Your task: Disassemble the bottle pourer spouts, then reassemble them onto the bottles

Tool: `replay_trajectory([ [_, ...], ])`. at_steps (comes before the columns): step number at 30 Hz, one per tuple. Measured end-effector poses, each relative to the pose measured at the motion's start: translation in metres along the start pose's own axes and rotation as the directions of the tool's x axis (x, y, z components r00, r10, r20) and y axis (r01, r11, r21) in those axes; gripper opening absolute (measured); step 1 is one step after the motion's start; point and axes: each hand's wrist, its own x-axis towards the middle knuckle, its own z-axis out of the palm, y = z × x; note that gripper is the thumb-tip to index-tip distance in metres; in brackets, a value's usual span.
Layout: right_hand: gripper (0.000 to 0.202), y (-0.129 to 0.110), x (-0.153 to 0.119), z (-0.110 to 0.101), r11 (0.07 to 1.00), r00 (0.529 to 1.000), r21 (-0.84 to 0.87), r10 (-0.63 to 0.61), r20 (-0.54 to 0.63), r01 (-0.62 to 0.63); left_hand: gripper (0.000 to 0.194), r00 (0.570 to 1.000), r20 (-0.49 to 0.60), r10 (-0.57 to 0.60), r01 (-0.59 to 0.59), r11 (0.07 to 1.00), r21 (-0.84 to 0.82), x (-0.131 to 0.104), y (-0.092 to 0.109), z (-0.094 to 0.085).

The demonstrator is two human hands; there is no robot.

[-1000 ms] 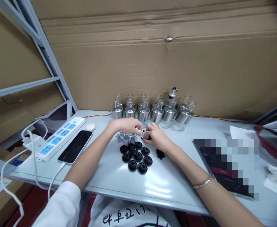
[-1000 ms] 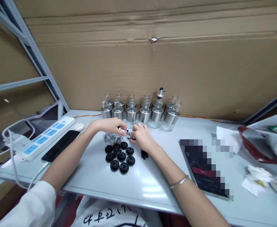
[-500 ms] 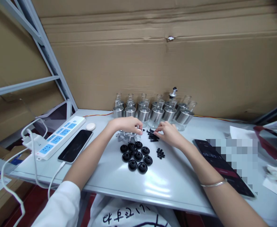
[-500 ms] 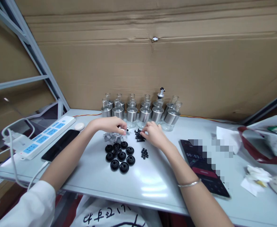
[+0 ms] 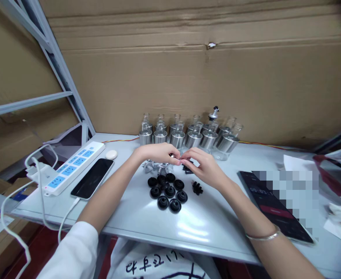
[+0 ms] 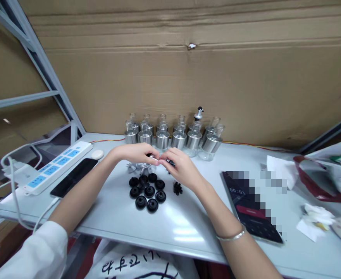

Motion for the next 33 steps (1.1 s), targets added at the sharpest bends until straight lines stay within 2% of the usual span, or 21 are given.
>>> replay_trajectory([
  [5, 0.036, 0.002, 0.001, 0.005, 0.974, 1.0, -0.229, 0.009, 0.007, -0.007, 0.03, 0.998, -0.048, 0.041, -0.04, 0.999, 0.022, 0.0, 0.006, 0.001],
  [7, 0.043, 0.003, 0.002, 0.006, 0.963, 0.997, -0.26, 0.073, 0.012, -0.067, 0.026, 0.997, -0.068, 0.045, -0.041, 0.997, 0.064, 0.001, 0.008, 0.002],
  [9, 0.049, 0.006, 0.001, 0.003, 0.961, 0.98, -0.201, 0.197, 0.027, -0.188, 0.021, 0.997, -0.075, 0.023, -0.014, 0.993, 0.115, 0.0, 0.007, 0.002],
  [11, 0.053, 0.011, -0.001, -0.003, 0.941, 0.937, -0.069, 0.337, 0.095, -0.332, 0.018, 0.997, -0.075, -0.013, 0.024, 0.989, 0.149, -0.002, 0.005, 0.001],
  [14, 0.049, 0.023, -0.005, -0.017, 0.864, 0.834, 0.092, 0.443, 0.328, -0.495, 0.017, 0.996, -0.088, -0.032, 0.046, 0.987, 0.156, -0.006, 0.001, -0.002],
  [17, 0.04, 0.033, -0.011, -0.026, 0.805, 0.685, 0.07, 0.452, 0.571, -0.589, 0.019, 0.995, -0.094, -0.036, 0.048, 0.99, 0.133, -0.008, -0.001, -0.005],
  [19, 0.035, 0.037, -0.015, -0.028, 0.796, 0.629, 0.034, 0.45, 0.633, -0.604, 0.02, 0.995, -0.094, -0.04, 0.051, 0.992, 0.115, -0.007, -0.001, -0.005],
  [23, 0.024, 0.04, -0.02, -0.024, 0.775, 0.566, 0.001, 0.461, 0.683, -0.632, 0.022, 0.996, -0.086, -0.034, 0.042, 0.994, 0.101, -0.006, -0.002, -0.004],
  [27, 0.012, 0.038, -0.02, -0.02, 0.73, 0.511, -0.05, 0.524, 0.682, -0.682, 0.022, 0.996, -0.081, -0.031, 0.039, 0.993, 0.109, -0.006, -0.004, -0.004],
  [33, 0.025, 0.029, -0.017, -0.02, 0.72, 0.483, -0.106, 0.56, 0.674, -0.686, 0.023, 0.996, -0.077, -0.052, 0.059, 0.994, 0.092, -0.007, -0.003, -0.004],
])
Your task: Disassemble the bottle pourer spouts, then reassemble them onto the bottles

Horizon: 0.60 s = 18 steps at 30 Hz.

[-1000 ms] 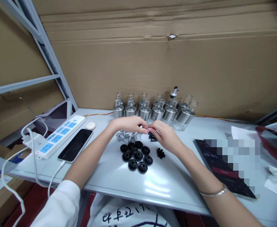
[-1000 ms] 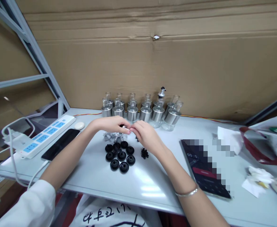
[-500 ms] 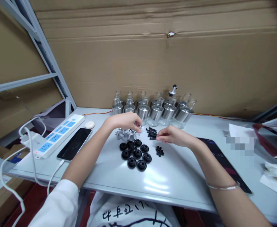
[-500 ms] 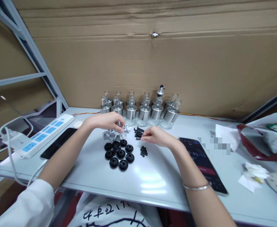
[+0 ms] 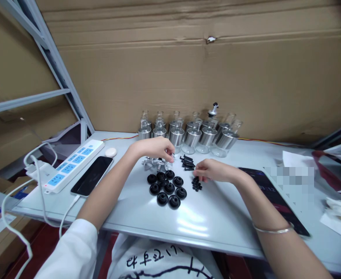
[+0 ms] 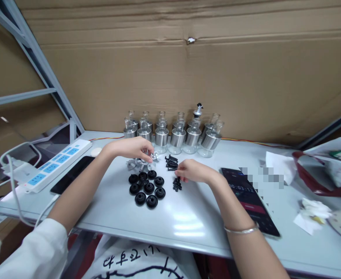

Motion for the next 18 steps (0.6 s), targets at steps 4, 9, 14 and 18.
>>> replay_trajectory([
  [4, 0.029, -0.002, 0.0, 0.001, 0.999, 0.998, -0.039, -0.036, 0.042, 0.037, 0.02, 1.0, 0.01, 0.005, -0.005, 1.0, -0.017, 0.001, 0.0, 0.002],
  [9, 0.031, -0.009, -0.003, -0.001, 0.995, 0.988, -0.055, -0.095, -0.119, 0.089, 0.015, 0.983, -0.16, 0.084, -0.087, 0.996, -0.008, 0.003, 0.006, -0.001],
  [14, 0.047, -0.033, -0.009, 0.007, 0.805, 0.903, 0.426, -0.3, -0.309, 0.413, 0.01, 0.827, -0.524, 0.202, -0.294, 0.951, -0.097, -0.003, 0.019, 0.012],
  [18, 0.044, -0.047, -0.005, 0.023, 0.565, 0.898, 0.698, -0.273, -0.345, 0.44, 0.012, 0.614, -0.754, 0.233, -0.394, 0.918, -0.037, -0.016, 0.015, 0.047],
])
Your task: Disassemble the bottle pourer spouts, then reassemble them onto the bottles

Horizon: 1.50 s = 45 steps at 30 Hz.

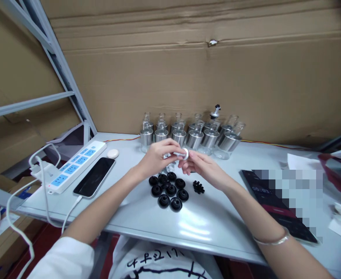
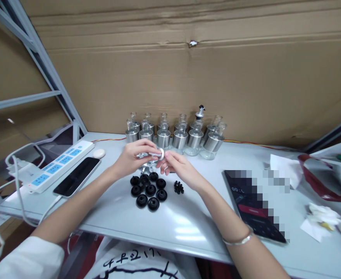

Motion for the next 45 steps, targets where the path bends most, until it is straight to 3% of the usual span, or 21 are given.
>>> replay_trajectory([
  [3, 0.04, 0.008, 0.003, 0.009, 0.995, 0.999, 0.096, 0.042, -0.022, -0.04, 0.013, 0.994, -0.11, 0.011, -0.008, 1.0, 0.025, -0.024, -0.009, 0.009],
  [9, 0.044, 0.008, 0.002, 0.018, 0.97, 0.987, 0.191, 0.158, -0.04, -0.148, 0.023, 0.993, -0.002, 0.118, -0.113, 0.953, 0.282, -0.033, -0.02, 0.01],
  [13, 0.044, 0.002, -0.001, 0.024, 0.945, 0.987, 0.298, 0.155, -0.032, -0.139, 0.024, 0.987, 0.146, 0.062, -0.092, 0.974, 0.206, -0.025, -0.014, -0.004],
  [17, 0.043, 0.001, -0.002, 0.032, 0.951, 0.991, 0.294, 0.121, -0.062, -0.098, 0.025, 0.98, 0.2, -0.01, -0.009, 0.995, 0.095, -0.02, -0.007, -0.018],
  [20, 0.04, 0.001, -0.002, 0.037, 0.988, 0.992, 0.148, -0.012, -0.129, 0.031, 0.025, 0.975, 0.207, -0.081, 0.079, 0.997, 0.018, -0.019, -0.004, -0.023],
  [23, 0.034, -0.002, -0.004, 0.036, 0.974, 0.967, -0.157, -0.191, -0.168, 0.165, 0.025, 0.972, 0.195, -0.133, 0.149, 0.987, -0.067, -0.019, -0.005, -0.025],
  [28, 0.023, -0.004, -0.007, 0.029, 0.731, 0.921, -0.617, -0.389, -0.029, 0.29, 0.026, 0.938, 0.258, -0.231, 0.273, 0.951, -0.143, -0.02, -0.014, -0.026],
  [31, 0.021, -0.002, -0.008, 0.026, 0.606, 0.893, -0.706, -0.443, 0.084, 0.367, 0.025, 0.9, 0.322, -0.294, 0.359, 0.919, -0.163, -0.02, -0.02, -0.027],
  [34, 0.019, 0.001, -0.009, 0.025, 0.584, 0.901, -0.731, -0.424, 0.097, 0.353, 0.021, 0.862, 0.372, -0.344, 0.433, 0.882, -0.188, -0.021, -0.023, -0.025],
  [37, 0.019, 0.002, -0.009, 0.022, 0.687, 0.915, -0.658, -0.404, 0.007, 0.309, 0.019, 0.885, 0.316, -0.342, 0.427, 0.866, -0.259, -0.022, -0.023, -0.02],
  [39, 0.021, 0.001, -0.007, 0.019, 0.842, 0.932, -0.482, -0.341, -0.124, 0.244, 0.017, 0.931, 0.192, -0.31, 0.354, 0.897, -0.264, -0.023, -0.021, -0.015],
  [41, 0.033, 0.001, -0.004, 0.016, 0.963, 0.959, -0.227, -0.191, -0.209, 0.142, 0.016, 0.969, 0.039, -0.245, 0.248, 0.95, -0.189, -0.024, -0.018, -0.01],
  [43, 0.04, 0.0, -0.001, 0.016, 0.999, 0.982, -0.012, -0.042, -0.184, 0.041, 0.016, 0.988, -0.073, -0.133, 0.129, 0.99, -0.056, -0.026, -0.014, -0.004],
  [45, 0.041, -0.001, 0.0, 0.017, 0.993, 0.992, 0.115, 0.035, -0.117, -0.021, 0.017, 0.995, -0.103, -0.001, 0.011, 0.996, 0.091, -0.027, -0.01, -0.001],
])
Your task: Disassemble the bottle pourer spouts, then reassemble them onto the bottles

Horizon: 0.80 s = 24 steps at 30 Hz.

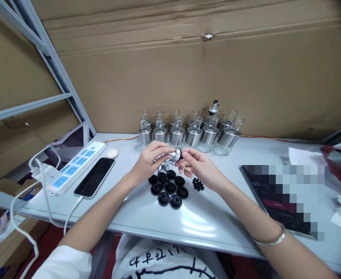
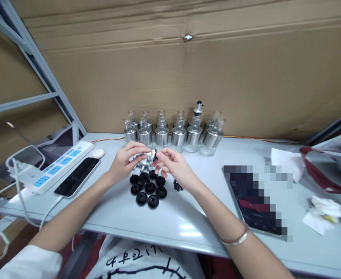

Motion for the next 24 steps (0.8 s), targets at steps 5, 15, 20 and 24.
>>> replay_trajectory([
  [5, 0.035, -0.004, -0.005, 0.005, 0.988, 0.998, 0.147, 0.039, 0.045, -0.045, 0.031, 0.981, 0.071, 0.18, -0.191, 0.957, 0.216, -0.004, 0.001, 0.003],
  [15, 0.03, 0.006, -0.002, 0.003, 0.979, 0.997, 0.187, 0.079, 0.022, -0.082, 0.038, 0.959, 0.278, 0.053, -0.146, 0.935, 0.323, -0.007, -0.001, 0.01],
  [20, 0.028, 0.01, 0.0, 0.005, 0.993, 0.999, 0.107, 0.042, 0.007, -0.043, 0.037, 0.911, 0.406, -0.073, -0.05, 0.957, 0.284, 0.001, 0.006, -0.001],
  [24, 0.032, 0.01, 0.001, 0.013, 0.999, 0.998, 0.034, -0.011, -0.069, 0.013, 0.035, 0.883, 0.45, -0.136, 0.034, 0.973, 0.227, 0.008, 0.007, -0.012],
])
